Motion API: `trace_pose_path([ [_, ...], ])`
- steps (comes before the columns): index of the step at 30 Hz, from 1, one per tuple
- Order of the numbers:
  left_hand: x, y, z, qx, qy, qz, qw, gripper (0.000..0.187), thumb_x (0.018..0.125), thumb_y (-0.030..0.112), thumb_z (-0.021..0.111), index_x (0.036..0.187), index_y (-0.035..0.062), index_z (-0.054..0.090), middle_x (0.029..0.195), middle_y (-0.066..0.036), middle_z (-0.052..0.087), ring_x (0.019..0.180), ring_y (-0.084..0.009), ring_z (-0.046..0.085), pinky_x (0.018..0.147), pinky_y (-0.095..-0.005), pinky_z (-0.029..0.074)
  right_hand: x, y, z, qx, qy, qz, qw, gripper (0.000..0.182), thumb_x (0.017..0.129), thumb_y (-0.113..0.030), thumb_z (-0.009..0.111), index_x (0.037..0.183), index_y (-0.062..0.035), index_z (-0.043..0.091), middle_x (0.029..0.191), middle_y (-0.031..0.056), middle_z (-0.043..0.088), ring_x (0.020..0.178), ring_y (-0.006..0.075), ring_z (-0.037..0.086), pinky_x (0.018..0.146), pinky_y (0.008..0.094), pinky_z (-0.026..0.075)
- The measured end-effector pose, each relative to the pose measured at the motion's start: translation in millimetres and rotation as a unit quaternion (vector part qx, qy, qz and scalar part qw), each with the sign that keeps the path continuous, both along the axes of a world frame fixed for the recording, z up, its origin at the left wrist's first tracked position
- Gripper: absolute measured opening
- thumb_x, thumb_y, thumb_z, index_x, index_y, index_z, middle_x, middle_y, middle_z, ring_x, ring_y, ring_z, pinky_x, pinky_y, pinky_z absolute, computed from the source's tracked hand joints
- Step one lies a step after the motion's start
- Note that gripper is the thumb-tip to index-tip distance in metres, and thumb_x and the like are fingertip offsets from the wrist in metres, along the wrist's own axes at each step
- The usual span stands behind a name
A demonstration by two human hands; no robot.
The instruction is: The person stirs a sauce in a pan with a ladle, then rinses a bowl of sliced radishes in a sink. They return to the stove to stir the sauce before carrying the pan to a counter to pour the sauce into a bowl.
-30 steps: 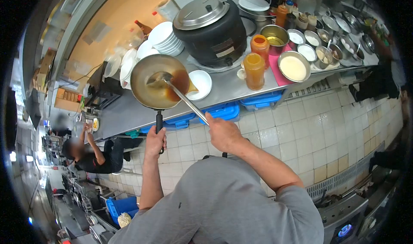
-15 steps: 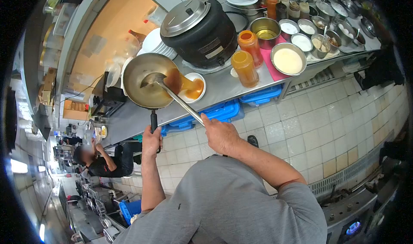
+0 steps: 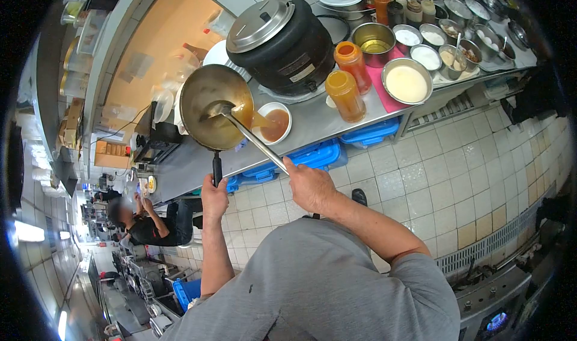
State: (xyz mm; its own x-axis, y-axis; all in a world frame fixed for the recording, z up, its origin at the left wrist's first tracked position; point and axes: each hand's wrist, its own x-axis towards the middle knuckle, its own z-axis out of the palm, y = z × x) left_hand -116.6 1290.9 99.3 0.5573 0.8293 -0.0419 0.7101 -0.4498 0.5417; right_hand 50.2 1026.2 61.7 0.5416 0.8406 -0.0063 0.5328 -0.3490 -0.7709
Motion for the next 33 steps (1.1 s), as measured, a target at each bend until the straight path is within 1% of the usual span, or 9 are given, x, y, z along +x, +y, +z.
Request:
trace_pose_path([
  [8,0,-4,-2,-0.039,-0.022,0.006,0.999,0.025,0.096,0.02,0.071,0.1,-0.0012,0.058,0.072,-0.008,0.058,0.066,-0.0177,0.053,0.065,-0.0363,0.047,39,31,-17,0.069,-0.015,-0.033,0.997,0.055,0.093,-0.014,0.058,0.146,-0.0032,0.044,0.101,0.0232,0.068,0.092,0.0421,0.068,0.079,0.0529,0.055],
  [10,0,-6,-2,-0.053,-0.032,-0.006,0.998,0.023,0.097,0.019,0.069,0.101,0.0002,0.055,0.065,-0.004,0.054,0.055,-0.0134,0.05,0.052,-0.033,0.043,60,45,-30,0.074,-0.029,-0.041,0.996,0.053,0.093,-0.014,0.058,0.144,-0.003,0.046,0.104,0.024,0.069,0.095,0.0431,0.067,0.079,0.0539,0.055],
  [13,5,-13,7,-0.138,-0.08,0.015,0.987,0.021,0.099,0.018,0.066,0.103,0.0026,0.052,0.06,0.0,0.05,0.045,-0.0097,0.045,0.04,-0.0297,0.038,80,39,-33,0.0,0.093,-0.018,0.995,0.051,0.092,-0.013,0.061,0.14,-0.0019,0.049,0.111,0.0286,0.067,0.106,0.046,0.064,0.088,0.0533,0.053],
  [15,5,-9,0,-0.145,-0.096,0.019,0.985,0.02,0.1,0.017,0.065,0.101,0.0031,0.052,0.059,0.0,0.05,0.043,-0.0098,0.045,0.038,-0.0295,0.036,68,20,-67,0.05,0.097,0.001,0.994,0.05,0.091,-0.011,0.062,0.139,-0.0023,0.05,0.109,0.0291,0.067,0.106,0.0461,0.064,0.088,0.0524,0.053],
  [21,5,-5,-18,-0.17,-0.12,0.031,0.978,0.019,0.1,0.017,0.063,0.101,0.0032,0.05,0.059,0.0,0.049,0.04,-0.0093,0.045,0.035,-0.0287,0.035,59,-4,-21,0.066,0.18,0.075,0.979,0.043,0.091,-0.007,0.062,0.134,-0.0039,0.056,0.105,0.0255,0.069,0.1,0.0407,0.067,0.085,0.0461,0.052],
  [23,8,-8,-19,-0.177,-0.119,0.024,0.977,0.02,0.1,0.017,0.064,0.103,0.003,0.049,0.06,0.001,0.049,0.041,-0.0085,0.044,0.035,-0.0284,0.035,57,12,-19,0.033,0.091,-0.011,0.995,0.05,0.09,-0.011,0.063,0.138,-0.0031,0.052,0.104,0.0268,0.068,0.101,0.0435,0.066,0.084,0.0516,0.053],
  [29,10,-7,-14,-0.193,-0.123,0.036,0.973,0.018,0.1,0.018,0.063,0.101,0.0045,0.051,0.061,0.001,0.05,0.043,-0.0091,0.046,0.037,-0.0286,0.037,55,-25,-35,-0.056,-0.019,-0.001,0.998,0.054,0.09,-0.01,0.059,0.143,-0.0059,0.049,0.108,0.0252,0.069,0.098,0.0432,0.067,0.083,0.0539,0.054],
  [32,2,8,-38,-0.162,-0.115,0.014,0.98,0.018,0.1,0.018,0.064,0.104,0.0033,0.054,0.062,-0.001,0.053,0.044,-0.0091,0.046,0.038,-0.0295,0.036,55,-55,-28,-0.041,-0.113,0.014,0.993,0.059,0.087,-0.008,0.059,0.146,-0.0082,0.048,0.107,0.0228,0.069,0.096,0.0419,0.069,0.083,0.0525,0.055],
  [33,-2,15,-50,-0.074,-0.098,-0.014,0.992,0.02,0.099,0.019,0.065,0.104,0.0021,0.056,0.064,-0.003,0.054,0.047,-0.011,0.048,0.043,-0.0308,0.039,53,-52,-25,-0.045,-0.113,0.009,0.993,0.059,0.087,-0.008,0.059,0.146,-0.0082,0.048,0.107,0.0228,0.069,0.096,0.0419,0.069,0.083,0.0525,0.055],
])
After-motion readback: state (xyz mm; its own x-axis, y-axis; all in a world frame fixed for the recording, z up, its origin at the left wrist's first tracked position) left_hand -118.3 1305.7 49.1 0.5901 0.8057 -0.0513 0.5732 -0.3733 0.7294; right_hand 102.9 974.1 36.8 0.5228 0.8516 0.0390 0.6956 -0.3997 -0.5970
